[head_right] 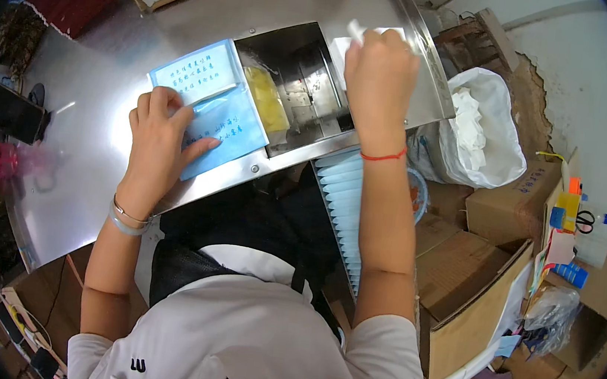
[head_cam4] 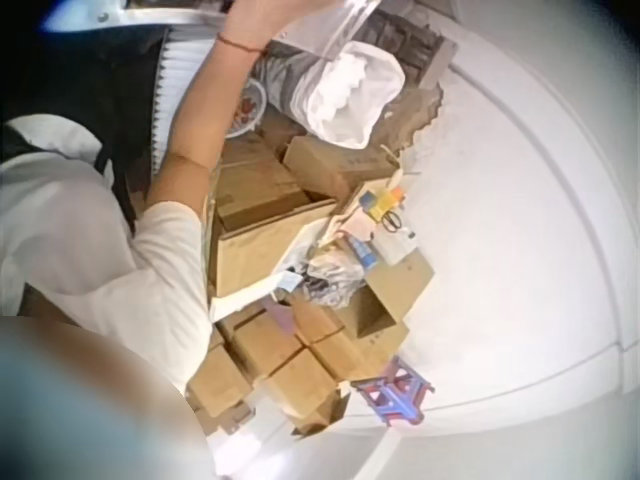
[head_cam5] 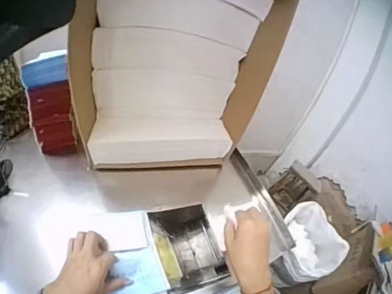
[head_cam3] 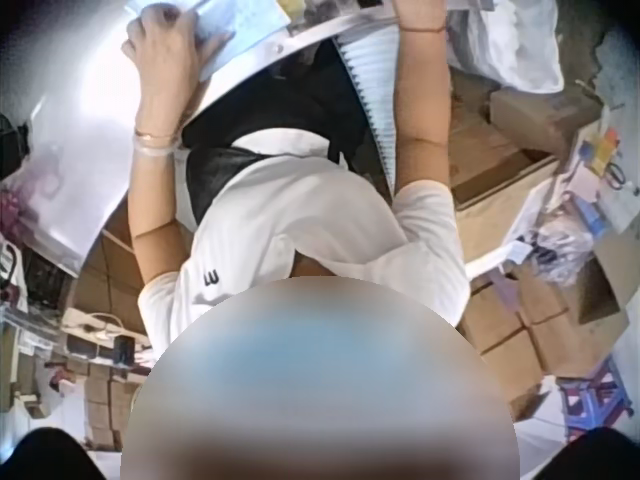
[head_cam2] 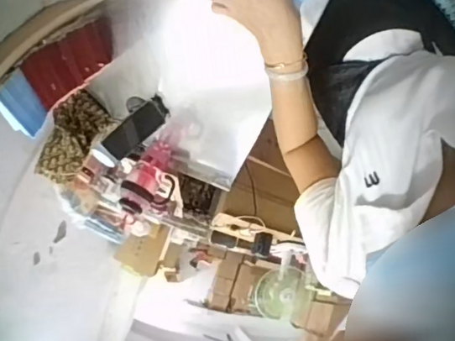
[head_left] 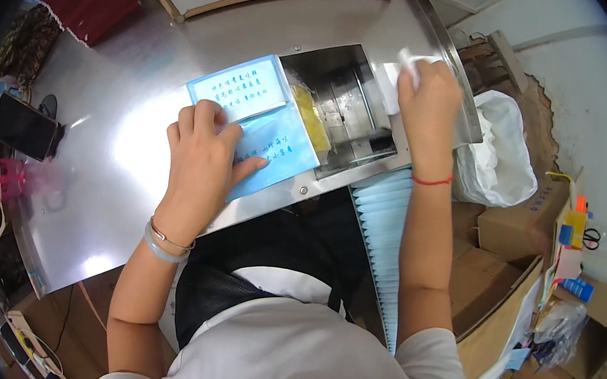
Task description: Feeding small white paper cards one by one into a machine slit on a workstation.
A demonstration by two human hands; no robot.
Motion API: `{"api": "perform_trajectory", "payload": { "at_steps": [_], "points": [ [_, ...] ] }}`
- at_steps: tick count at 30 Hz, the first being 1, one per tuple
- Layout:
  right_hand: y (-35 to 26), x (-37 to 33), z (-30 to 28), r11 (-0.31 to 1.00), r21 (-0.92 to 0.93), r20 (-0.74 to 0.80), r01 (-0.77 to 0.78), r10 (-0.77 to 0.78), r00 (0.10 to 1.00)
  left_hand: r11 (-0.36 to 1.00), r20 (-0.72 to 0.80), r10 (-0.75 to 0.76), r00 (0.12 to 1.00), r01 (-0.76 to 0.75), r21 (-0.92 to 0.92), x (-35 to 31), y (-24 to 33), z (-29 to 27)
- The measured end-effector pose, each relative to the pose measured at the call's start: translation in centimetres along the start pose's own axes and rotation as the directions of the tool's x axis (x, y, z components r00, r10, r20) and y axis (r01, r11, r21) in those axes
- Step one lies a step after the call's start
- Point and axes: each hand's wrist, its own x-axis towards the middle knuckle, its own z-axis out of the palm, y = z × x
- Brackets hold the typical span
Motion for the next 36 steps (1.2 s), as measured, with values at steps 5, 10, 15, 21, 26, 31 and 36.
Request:
{"api": "perform_trajectory", "payload": {
  "at_steps": [5, 10, 15, 21, 26, 31, 36],
  "points": [
    [-8.0, 0.1, 1.8, 0.568, 0.722, 0.238, -0.395, 0.332, 0.913, 0.968, -0.259, 0.142, 0.955, -0.189, -0.165, 0.1, 0.3, 0.6],
    [-11.1, -3.0, 3.5, 0.872, 0.448, 0.475, -0.196, -0.048, 0.878, 0.948, -0.189, -0.023, 0.982, -0.038, -0.316, -0.7, 0.2, 0.4],
    [-6.4, -2.5, 2.0, 0.64, 0.733, 0.154, 0.23, -0.485, 0.861, 0.95, -0.279, 0.158, 0.947, -0.223, -0.218, -0.6, -0.2, 0.3],
    [-1.4, -3.7, 2.0, 0.985, 0.098, -0.08, -0.144, 0.152, 0.985, 0.976, -0.449, 0.219, 0.866, -0.204, 0.08, 4.3, 3.5, 0.6],
    [-0.3, -4.1, 2.7, 0.998, 0.032, -0.052, -0.058, 0.059, 0.997, 0.933, 0.054, 0.311, 0.949, -0.316, 0.174, 8.4, 8.6, 3.7],
    [2.7, -4.8, 2.2, 0.988, 0.157, 0.054, -0.002, -0.007, 0.999, 0.921, -0.268, 0.323, 0.908, -0.366, -0.13, 3.0, 5.8, 2.3],
    [3.5, -3.3, 0.5, 0.942, 0.327, 0.081, -0.072, 0.048, 0.996, 0.974, -0.258, 0.19, 0.947, -0.216, -0.073, -1.7, 0.0, -0.6]
  ]
}}
